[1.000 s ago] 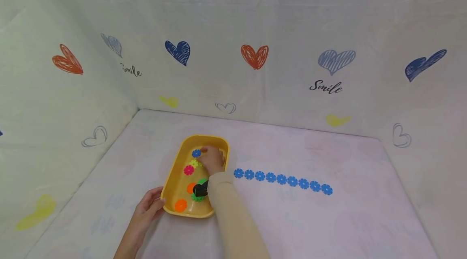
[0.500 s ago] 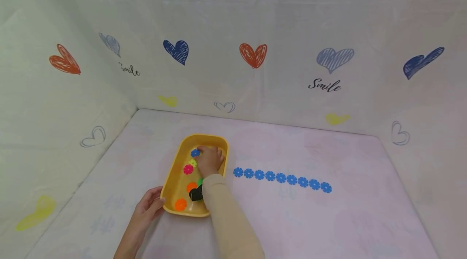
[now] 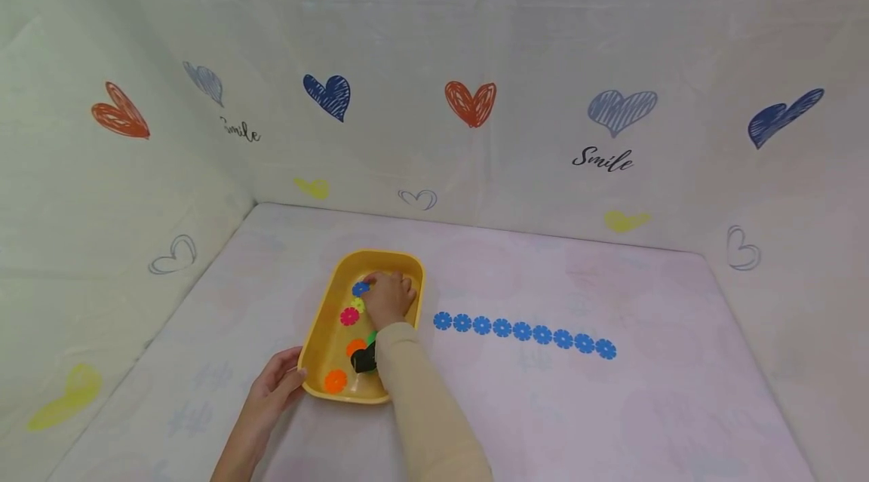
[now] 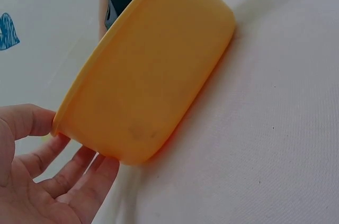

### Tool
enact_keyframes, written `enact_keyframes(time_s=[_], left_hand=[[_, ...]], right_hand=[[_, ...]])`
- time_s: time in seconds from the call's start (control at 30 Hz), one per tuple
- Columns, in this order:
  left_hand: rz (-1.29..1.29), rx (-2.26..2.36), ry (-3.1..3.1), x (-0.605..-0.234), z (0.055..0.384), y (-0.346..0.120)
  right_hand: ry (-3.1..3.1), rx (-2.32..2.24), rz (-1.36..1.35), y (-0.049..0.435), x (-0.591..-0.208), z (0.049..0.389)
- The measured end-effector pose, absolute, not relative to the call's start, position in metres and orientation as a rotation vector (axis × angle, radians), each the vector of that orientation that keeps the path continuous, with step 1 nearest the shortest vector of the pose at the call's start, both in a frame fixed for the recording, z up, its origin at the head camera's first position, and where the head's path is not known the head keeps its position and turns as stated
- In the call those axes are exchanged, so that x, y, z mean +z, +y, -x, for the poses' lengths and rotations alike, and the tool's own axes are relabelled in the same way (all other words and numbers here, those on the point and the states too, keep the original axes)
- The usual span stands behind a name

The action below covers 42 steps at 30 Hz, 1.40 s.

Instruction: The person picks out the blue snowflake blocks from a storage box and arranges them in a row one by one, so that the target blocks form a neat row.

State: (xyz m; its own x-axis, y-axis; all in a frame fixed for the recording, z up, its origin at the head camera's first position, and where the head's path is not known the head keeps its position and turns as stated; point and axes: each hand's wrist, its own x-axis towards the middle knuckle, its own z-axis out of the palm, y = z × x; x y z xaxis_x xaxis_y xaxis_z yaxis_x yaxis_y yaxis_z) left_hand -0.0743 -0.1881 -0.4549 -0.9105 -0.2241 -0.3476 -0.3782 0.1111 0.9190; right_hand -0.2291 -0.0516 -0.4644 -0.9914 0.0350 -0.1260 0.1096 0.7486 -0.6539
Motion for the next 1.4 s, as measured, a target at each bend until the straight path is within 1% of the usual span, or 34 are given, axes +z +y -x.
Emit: enact_keyframes(time_s=[0.37,0.8,1.13,1.4], left_hand=[[0.613,1.918,2.242,-0.454,0.074,-0.189],[0.604,1.926,2.242,-0.454,0.074,-0.189],[0.605,1.907,2.248,-0.453,0.076,-0.189],[0.613,1.899,2.245,-0.455,0.076,-0.189]], right_hand=[[2.782,-0.996,-0.093,-0.05,-0.46,0.233],[2.744,-0.983,-0.016,-0.044,-0.455,0.233],[2.721,-0.998,-0.017,-0.04,-0.454,0.234],[2.682,-1.009,0.049,-0.034,-0.45,0.233]])
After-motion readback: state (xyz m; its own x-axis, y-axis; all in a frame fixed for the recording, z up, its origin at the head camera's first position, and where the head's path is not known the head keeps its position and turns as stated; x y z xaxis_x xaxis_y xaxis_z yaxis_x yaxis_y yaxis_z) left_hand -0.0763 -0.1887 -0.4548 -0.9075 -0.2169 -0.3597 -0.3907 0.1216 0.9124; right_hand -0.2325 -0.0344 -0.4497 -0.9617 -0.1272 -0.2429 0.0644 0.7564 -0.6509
